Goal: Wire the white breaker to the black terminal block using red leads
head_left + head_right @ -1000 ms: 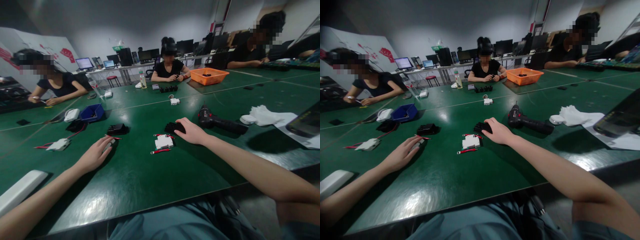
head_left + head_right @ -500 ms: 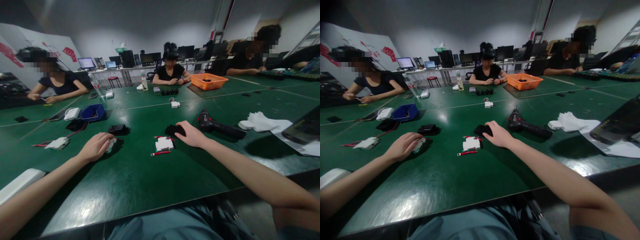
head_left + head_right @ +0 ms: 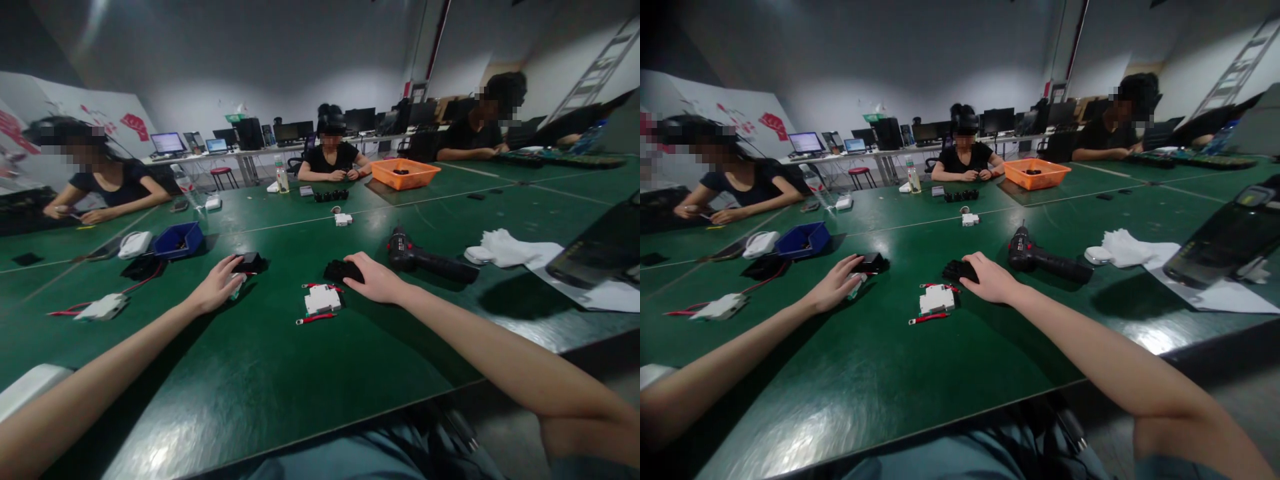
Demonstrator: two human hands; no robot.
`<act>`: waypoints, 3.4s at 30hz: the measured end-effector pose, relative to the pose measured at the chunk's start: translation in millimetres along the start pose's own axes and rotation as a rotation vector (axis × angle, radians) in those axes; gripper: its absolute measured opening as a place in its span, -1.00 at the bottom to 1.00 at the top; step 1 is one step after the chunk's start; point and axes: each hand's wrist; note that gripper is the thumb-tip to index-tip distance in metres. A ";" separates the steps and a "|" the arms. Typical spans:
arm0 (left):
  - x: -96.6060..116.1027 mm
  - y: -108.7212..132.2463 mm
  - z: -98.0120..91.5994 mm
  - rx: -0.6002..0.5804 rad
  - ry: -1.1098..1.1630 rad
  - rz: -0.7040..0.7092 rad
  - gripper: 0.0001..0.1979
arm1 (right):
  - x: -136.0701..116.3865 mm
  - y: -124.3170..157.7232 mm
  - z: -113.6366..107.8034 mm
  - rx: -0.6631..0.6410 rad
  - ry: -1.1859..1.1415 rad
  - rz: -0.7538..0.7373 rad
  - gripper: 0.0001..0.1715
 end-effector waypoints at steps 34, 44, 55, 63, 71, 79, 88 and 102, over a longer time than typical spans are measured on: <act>73.3 -238.0 97.1 0.229 -0.016 0.104 -0.44 | 6.3 1.2 -1.7 -0.007 0.002 -0.060 -0.40; 144.1 -10.4 20.4 -0.126 0.188 0.247 -0.50 | 6.4 -0.1 2.8 -0.002 0.010 -0.067 -0.43; 178.5 2.3 2.5 -0.194 0.148 0.525 -0.45 | 18.5 -9.5 5.1 0.090 0.077 -0.029 -0.40; 176.9 2.8 0.7 -0.194 0.183 0.608 -0.43 | -7.4 3.2 -1.7 0.075 0.194 -0.274 -0.45; 173.3 -3.6 -1.8 -0.170 0.240 0.643 -0.58 | -14.5 5.1 5.4 0.062 0.204 -0.344 -0.82; 169.7 -3.6 3.6 -0.129 0.270 0.631 -0.87 | -15.2 6.6 -5.0 0.078 0.255 -0.337 -0.96; 168.1 -3.1 5.5 -0.098 0.211 0.600 -0.81 | -12.6 8.9 -13.0 0.057 0.325 -0.366 -0.87; 167.6 -2.3 8.6 -0.066 0.264 0.567 -0.91 | -15.2 8.3 -6.3 0.054 0.277 -0.366 -0.89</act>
Point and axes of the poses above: each hand's wrist, its own y-axis away from the middle knuckle, its own z-axis out of the palm, x = y × z, and after that the axes turned 14 degrees about z, right-handed
